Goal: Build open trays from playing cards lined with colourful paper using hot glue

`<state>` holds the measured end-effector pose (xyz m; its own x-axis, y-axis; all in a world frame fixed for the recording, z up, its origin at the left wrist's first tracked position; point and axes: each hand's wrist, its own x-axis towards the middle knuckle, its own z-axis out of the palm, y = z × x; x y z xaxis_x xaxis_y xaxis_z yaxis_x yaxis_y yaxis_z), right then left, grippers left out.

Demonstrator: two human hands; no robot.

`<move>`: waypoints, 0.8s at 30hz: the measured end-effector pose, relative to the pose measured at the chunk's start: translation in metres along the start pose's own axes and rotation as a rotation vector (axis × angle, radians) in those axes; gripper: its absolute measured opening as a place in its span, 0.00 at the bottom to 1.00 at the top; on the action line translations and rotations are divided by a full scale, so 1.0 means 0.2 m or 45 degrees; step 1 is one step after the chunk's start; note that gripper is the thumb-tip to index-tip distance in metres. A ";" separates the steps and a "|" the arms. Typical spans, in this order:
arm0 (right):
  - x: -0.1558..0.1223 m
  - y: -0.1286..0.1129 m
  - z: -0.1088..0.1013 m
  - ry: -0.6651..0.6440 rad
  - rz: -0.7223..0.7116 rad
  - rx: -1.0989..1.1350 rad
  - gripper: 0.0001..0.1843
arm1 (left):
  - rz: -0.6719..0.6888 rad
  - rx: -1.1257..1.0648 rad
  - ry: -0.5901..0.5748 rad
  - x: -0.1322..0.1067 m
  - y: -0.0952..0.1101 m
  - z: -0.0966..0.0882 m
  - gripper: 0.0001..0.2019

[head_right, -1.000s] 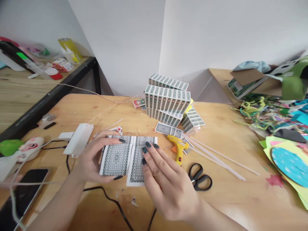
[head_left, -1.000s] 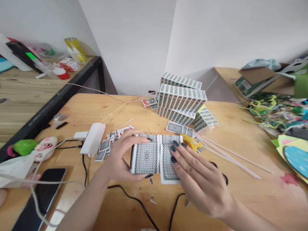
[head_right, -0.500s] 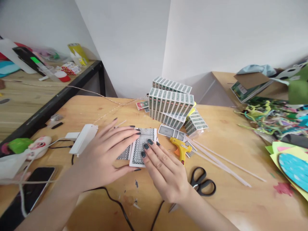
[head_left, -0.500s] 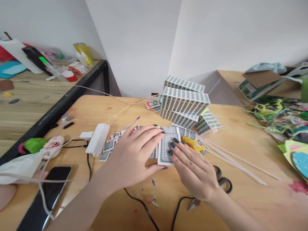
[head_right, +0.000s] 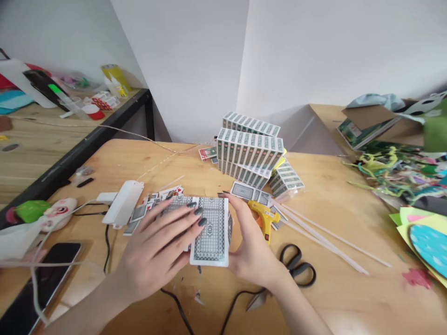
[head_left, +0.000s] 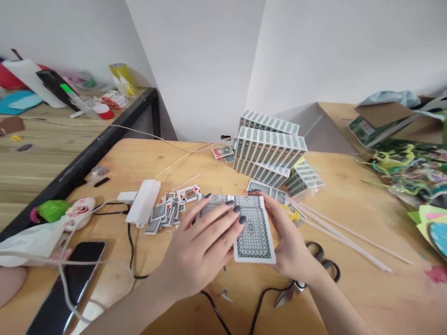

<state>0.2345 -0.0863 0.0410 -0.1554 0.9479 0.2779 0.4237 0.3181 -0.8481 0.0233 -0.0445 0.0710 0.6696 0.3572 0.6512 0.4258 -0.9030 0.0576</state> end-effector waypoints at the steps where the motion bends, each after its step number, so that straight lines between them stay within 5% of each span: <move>1: -0.01 0.00 0.01 0.021 -0.009 0.015 0.51 | 0.004 0.014 0.055 -0.02 0.02 0.01 0.13; 8: -0.03 0.03 0.03 0.065 -0.331 -0.045 0.36 | 0.038 0.034 0.280 -0.11 0.08 0.07 0.10; 11: -0.04 0.04 0.03 0.072 -0.312 -0.005 0.33 | 0.068 -0.007 0.353 -0.12 0.08 0.08 0.08; 19: -0.05 0.01 0.04 0.109 -0.286 0.052 0.31 | 0.000 -0.011 0.246 -0.13 0.09 0.03 0.09; 24: -0.06 0.02 0.05 0.103 -0.249 0.104 0.33 | 0.088 -0.038 0.434 -0.15 0.07 0.09 0.06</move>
<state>0.2296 -0.0964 0.0290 -0.1545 0.8673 0.4731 0.3184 0.4970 -0.8072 0.0198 -0.0646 0.0387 0.4522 0.1989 0.8695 0.3650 -0.9307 0.0231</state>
